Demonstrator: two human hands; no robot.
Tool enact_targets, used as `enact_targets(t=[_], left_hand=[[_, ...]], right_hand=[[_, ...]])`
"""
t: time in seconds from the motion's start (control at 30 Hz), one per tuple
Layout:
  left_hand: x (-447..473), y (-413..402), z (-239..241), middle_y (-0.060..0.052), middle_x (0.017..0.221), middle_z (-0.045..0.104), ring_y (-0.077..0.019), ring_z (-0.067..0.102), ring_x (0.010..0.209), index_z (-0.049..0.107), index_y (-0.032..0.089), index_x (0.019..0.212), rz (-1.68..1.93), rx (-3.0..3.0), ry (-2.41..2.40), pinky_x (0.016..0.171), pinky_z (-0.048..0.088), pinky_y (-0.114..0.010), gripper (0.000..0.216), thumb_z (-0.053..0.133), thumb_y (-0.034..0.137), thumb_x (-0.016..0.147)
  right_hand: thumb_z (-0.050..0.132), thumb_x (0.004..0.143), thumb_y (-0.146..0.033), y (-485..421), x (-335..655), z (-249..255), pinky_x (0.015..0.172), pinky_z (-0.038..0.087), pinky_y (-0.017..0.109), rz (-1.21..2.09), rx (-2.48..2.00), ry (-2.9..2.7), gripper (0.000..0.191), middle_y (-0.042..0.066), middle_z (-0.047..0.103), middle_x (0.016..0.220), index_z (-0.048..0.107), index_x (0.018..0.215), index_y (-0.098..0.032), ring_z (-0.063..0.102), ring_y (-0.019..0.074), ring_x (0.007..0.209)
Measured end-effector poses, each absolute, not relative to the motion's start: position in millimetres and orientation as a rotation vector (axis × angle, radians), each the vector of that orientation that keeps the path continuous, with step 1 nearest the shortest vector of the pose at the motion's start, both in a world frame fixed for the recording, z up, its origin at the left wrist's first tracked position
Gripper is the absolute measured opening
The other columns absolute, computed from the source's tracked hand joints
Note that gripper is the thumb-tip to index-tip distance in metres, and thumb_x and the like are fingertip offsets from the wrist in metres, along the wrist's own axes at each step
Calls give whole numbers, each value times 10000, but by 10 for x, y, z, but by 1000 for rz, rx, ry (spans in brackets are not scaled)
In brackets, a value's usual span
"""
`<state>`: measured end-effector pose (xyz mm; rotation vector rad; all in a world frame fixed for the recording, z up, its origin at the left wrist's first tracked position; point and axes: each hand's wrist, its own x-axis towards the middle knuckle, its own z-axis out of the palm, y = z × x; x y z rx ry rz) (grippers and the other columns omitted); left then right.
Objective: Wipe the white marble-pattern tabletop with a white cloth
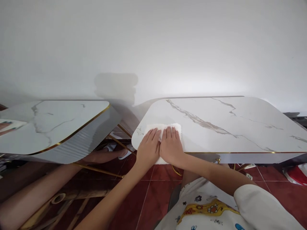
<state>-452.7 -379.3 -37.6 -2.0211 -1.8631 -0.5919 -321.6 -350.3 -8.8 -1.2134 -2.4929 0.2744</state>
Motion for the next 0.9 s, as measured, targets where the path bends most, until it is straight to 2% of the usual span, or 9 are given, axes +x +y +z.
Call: enact_targets(t=[0.23, 0.47, 0.63, 0.77, 0.9], left_hand=[[-4161, -3907, -444, -201, 1375, 577, -332, 508, 1310, 550, 58, 1309, -578, -1834, -1889, 1084, 429, -487, 461, 306, 203, 946], [-3779, -3688, -358, -171, 1341, 606, -296, 532, 1282, 563, 103, 1285, -523, -1967, -1898, 1086, 420, -453, 423, 368, 170, 916], [-3808, -3253, -216, -171, 1265, 626, -290, 550, 1229, 595, 102, 1187, -441, -2075, -1917, 1058, 433, -427, 343, 411, 173, 907], [-3954, -2692, -138, -143, 1060, 660, -276, 591, 1073, 617, 149, 993, -466, -2122, -1888, 960, 478, -421, 237, 407, 133, 885], [-4142, -2040, -96, -139, 1033, 663, -269, 603, 1042, 619, 153, 945, -519, -2164, -1944, 940, 486, -399, 242, 393, 107, 873]], right_hand=[[368, 984, -203, -3539, -2965, -130, 1174, 262, 504, 216, -1158, -2496, 547, 256, 353, 1547, 380, 1473, 44, 301, 380, 1452], [351, 971, -201, -3363, -2545, -210, 1135, 311, 518, 63, -1165, -2526, 516, 238, 440, 1504, 455, 1430, 11, 378, 377, 1411], [337, 963, -185, -2922, -2554, -147, 1114, 322, 475, -18, -1139, -2628, 493, 231, 487, 1463, 475, 1392, 14, 417, 362, 1362], [334, 963, -177, -2350, -2702, -82, 1046, 362, 433, -31, -1140, -2649, 405, 222, 570, 1329, 550, 1266, -18, 485, 332, 1243], [337, 963, -147, -1708, -2899, -82, 996, 386, 421, -13, -1198, -2623, 341, 206, 594, 1266, 555, 1211, -64, 504, 310, 1187]])
